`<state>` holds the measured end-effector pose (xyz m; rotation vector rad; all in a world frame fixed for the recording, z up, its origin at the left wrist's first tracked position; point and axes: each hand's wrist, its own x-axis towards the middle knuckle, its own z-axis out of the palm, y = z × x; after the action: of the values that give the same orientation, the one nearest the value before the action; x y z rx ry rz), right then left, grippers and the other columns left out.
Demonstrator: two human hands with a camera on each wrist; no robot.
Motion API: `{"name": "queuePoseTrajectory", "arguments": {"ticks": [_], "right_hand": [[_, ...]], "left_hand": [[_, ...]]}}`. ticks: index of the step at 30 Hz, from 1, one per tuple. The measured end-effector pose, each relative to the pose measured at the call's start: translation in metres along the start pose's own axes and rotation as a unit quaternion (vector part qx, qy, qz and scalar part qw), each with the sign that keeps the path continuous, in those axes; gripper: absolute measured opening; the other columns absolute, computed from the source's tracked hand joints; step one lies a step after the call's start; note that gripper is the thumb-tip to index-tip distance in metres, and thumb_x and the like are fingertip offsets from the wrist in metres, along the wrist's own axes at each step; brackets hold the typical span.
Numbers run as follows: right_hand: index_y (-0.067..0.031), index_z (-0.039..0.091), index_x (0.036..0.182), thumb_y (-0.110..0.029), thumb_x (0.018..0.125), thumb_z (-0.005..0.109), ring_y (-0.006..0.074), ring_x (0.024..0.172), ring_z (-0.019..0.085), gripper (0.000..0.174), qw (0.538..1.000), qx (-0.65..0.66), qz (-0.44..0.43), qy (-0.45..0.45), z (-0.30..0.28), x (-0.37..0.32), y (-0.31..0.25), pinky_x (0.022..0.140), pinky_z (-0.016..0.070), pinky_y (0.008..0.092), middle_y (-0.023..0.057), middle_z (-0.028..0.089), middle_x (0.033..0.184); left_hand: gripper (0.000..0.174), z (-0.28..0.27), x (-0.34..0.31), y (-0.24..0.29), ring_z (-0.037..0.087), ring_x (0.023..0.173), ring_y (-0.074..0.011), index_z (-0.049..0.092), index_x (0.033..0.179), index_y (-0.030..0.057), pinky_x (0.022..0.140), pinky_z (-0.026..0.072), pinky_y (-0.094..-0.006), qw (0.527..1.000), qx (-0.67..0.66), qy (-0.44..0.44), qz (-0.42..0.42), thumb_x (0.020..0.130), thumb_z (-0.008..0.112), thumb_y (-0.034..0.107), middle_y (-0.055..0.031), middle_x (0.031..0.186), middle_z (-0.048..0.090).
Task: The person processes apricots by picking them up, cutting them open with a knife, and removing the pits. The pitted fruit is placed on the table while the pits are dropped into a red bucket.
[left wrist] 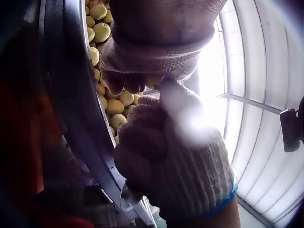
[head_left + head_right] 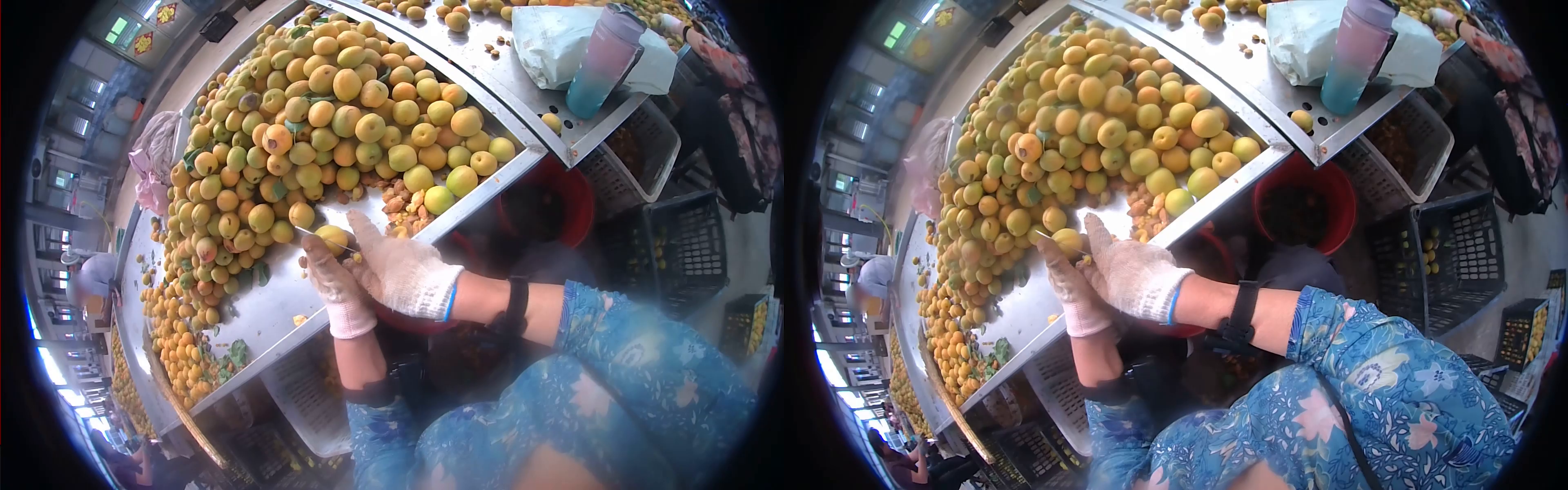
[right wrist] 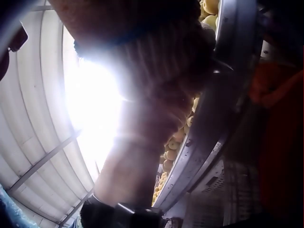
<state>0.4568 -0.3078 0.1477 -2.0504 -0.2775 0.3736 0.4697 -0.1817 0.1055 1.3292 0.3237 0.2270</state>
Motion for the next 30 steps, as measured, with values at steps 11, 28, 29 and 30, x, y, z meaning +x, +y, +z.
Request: {"name": "queuePoseTrajectory", "arguments": {"ticks": [11,28,29,30], "right_hand": [[0.0005,0.015,0.148,-0.033,0.094,0.046,0.0436,0.089,0.065,0.071,0.997,-0.072,0.011,-0.025,-0.003,-0.001,-0.003,0.078,0.0492,0.0505,0.028,0.066,0.1],[-0.0037,0.063,0.096,-0.026,0.084,0.061,0.0399,0.09,0.064,0.026,0.989,0.064,-0.136,0.003,-0.014,0.019,0.042,0.077,0.0512,0.0448,0.0222,0.067,0.09],[-0.0041,0.063,0.098,-0.027,0.084,0.061,0.0388,0.09,0.064,0.027,0.988,0.055,-0.142,-0.026,-0.015,0.021,0.043,0.077,0.0511,0.0439,0.0215,0.067,0.091],[-0.0044,0.064,0.1,-0.027,0.084,0.062,0.0377,0.09,0.065,0.028,0.986,0.045,-0.149,-0.054,-0.018,0.024,0.041,0.078,0.0511,0.0431,0.0209,0.067,0.091]], "left_hand": [[0.054,-0.01,-0.007,0.011,0.053,0.064,-0.0082,0.062,0.101,0.0005,0.054,0.0419,-0.0227,0.99,0.139,-0.02,0.032,0.092,0.058,0.053,-0.0036,0.08,0.061],[0.036,-0.005,-0.006,0.008,0.061,0.071,-0.0325,0.066,0.09,-0.0011,0.066,0.0488,-0.0402,0.871,0.336,-0.142,0.33,0.077,0.078,0.031,-0.0166,0.079,0.063],[0.035,-0.006,-0.005,0.003,0.061,0.072,-0.0322,0.066,0.091,-0.0008,0.066,0.0483,-0.0401,0.87,0.324,-0.134,0.346,0.077,0.078,0.029,-0.016,0.08,0.063],[0.035,-0.005,-0.006,0.002,0.061,0.072,-0.0322,0.066,0.091,-0.0008,0.066,0.0483,-0.0401,0.871,0.323,-0.136,0.344,0.077,0.078,0.029,-0.016,0.08,0.063]]}}
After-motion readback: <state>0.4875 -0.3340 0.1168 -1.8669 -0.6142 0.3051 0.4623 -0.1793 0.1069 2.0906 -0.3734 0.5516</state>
